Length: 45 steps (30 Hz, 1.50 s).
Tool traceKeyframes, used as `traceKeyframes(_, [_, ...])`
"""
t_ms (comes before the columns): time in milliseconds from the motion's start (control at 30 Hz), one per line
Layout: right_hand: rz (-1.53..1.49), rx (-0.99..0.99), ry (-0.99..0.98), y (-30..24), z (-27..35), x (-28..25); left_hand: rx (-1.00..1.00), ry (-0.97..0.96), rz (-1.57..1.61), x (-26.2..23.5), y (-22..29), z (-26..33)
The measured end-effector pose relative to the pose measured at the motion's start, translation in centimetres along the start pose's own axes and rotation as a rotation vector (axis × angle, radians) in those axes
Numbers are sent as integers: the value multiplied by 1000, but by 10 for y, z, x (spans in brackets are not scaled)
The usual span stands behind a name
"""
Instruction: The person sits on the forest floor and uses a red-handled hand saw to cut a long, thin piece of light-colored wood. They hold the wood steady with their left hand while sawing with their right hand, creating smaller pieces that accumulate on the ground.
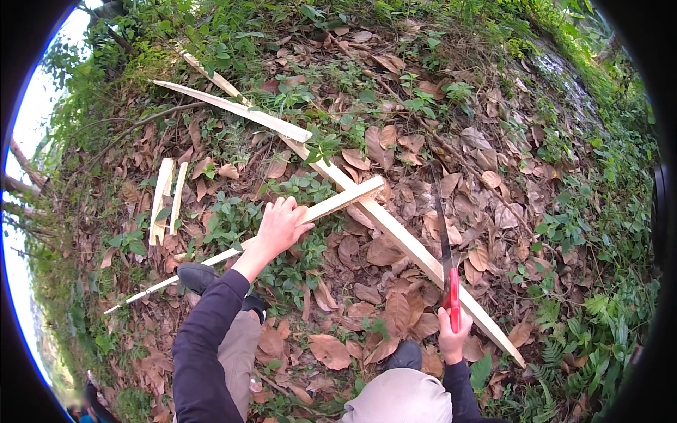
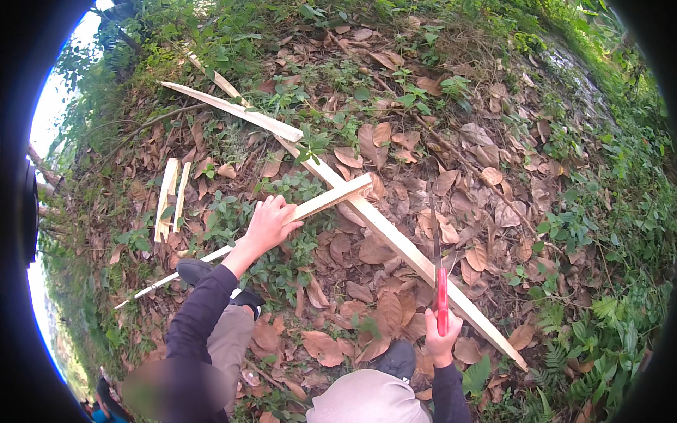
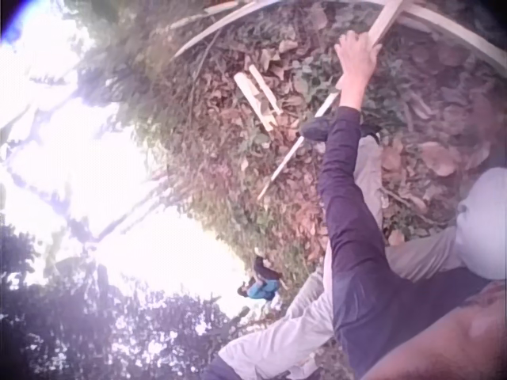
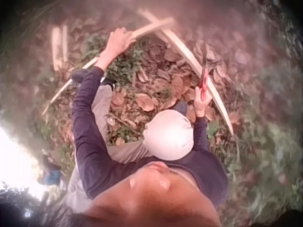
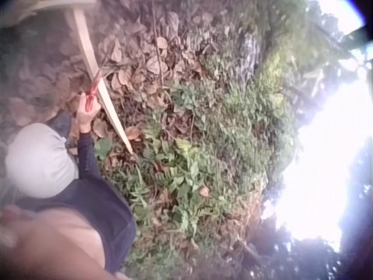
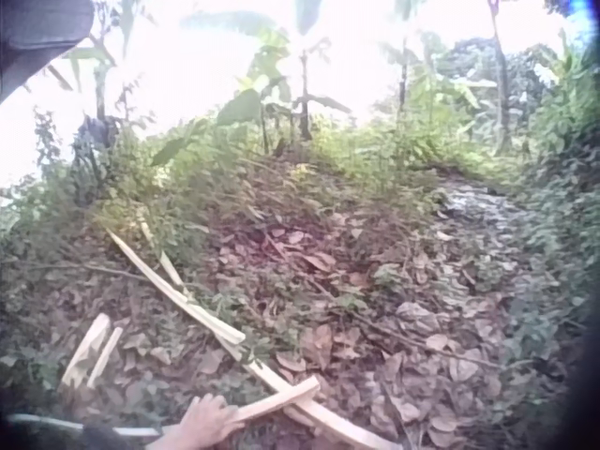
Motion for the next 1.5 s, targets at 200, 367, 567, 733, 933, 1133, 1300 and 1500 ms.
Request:
traceKeyframes(200, [0,9,12,-3,2,1,15,9,-12,1,3,0])
traceKeyframes(367, [-24,-4,23,-8,1,1,23,26,-30,2,4,1])
traceKeyframes(567, [19,-40,19,-17,0,1,43,41,-37,3,6,2])
traceKeyframes(733, [40,-47,10,-16,0,1,45,54,-37,2,7,2])
traceKeyframes(933, [31,-37,-1,-13,1,1,49,70,-13,4,6,3])
traceKeyframes(1133, [13,-31,4,-11,1,2,55,67,-39,6,12,5])
traceKeyframes(1300, [-13,-5,18,-8,2,-1,71,66,-73,9,21,-7])
traceKeyframes(1500, [-84,35,40,2,2,-2,117,137,-181,-8,79,-73])
Point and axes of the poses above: each hand's wrist, its own z-axis away from the middle knuckle, its own x-axis out of the palm, y = z × x, the point moved 9 cm from there along -z, towards the middle knuckle, and after that the axes turned 11 degrees about -y, right-handed, at the moved point
